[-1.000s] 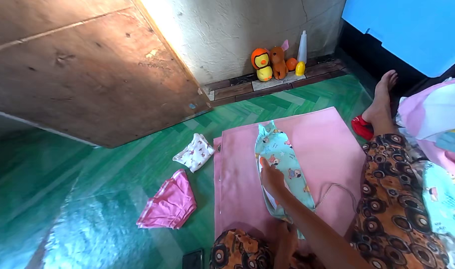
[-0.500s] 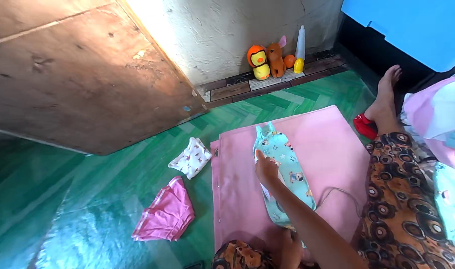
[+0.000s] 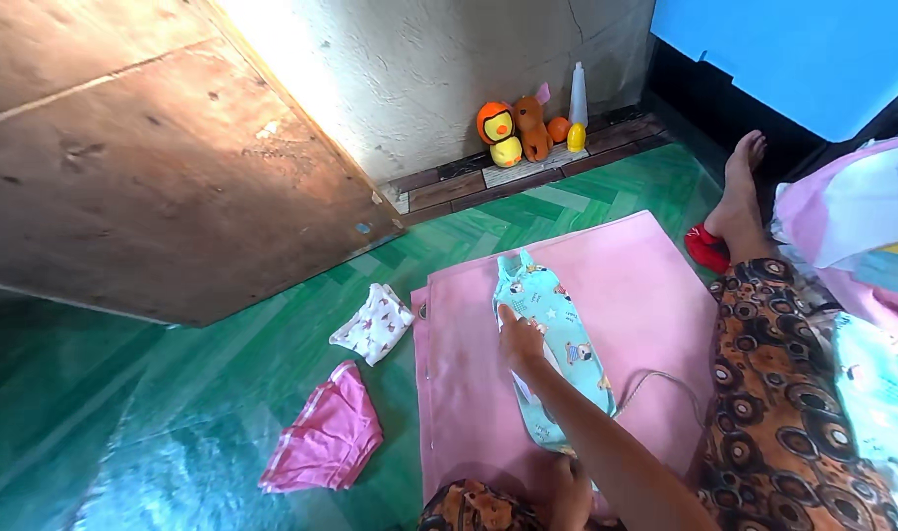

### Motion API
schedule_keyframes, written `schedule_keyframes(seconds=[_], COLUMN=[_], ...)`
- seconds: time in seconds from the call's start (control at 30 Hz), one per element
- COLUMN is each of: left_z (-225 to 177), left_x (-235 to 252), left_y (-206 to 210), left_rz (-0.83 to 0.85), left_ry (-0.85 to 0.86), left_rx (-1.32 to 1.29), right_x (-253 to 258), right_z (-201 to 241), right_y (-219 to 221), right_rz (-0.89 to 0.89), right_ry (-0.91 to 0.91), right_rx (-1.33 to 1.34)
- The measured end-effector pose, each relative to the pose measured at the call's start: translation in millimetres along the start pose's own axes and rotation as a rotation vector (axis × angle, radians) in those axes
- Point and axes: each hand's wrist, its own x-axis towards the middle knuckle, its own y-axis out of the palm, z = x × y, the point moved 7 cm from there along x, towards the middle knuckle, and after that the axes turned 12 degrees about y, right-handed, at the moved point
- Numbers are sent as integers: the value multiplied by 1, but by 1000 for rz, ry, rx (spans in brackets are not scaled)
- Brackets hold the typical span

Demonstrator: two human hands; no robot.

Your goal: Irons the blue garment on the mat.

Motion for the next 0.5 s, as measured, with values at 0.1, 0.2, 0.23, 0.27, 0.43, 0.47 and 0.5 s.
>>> schedule_keyframes(seconds=[0.1, 0.2, 0.23, 0.27, 0.43, 0.47, 0.5], left_z=[0, 2, 3, 6, 3, 3, 2], left_x=[0, 1, 2, 4, 2, 1, 1], left_y=[0, 1, 2, 2, 2, 2, 1], left_rz=[9, -22, -32, -40, -44, -39, -33], left_ry=[13, 51, 59, 68, 65, 57, 46], left_rx=[13, 25, 30, 41, 64, 70, 83], right_x=[-9, -18, -21, -24, -36, -38, -40], right_z=[-8, -16, -18, -20, -30, -32, -34], right_y=[5, 10, 11, 12, 19, 20, 21], right_rz=[9, 24, 25, 26, 29, 32, 33], right_ry=[-5, -10, -11, -11, -8, -6, -5], right_rx=[-4, 13, 12, 7, -14, -17, -18])
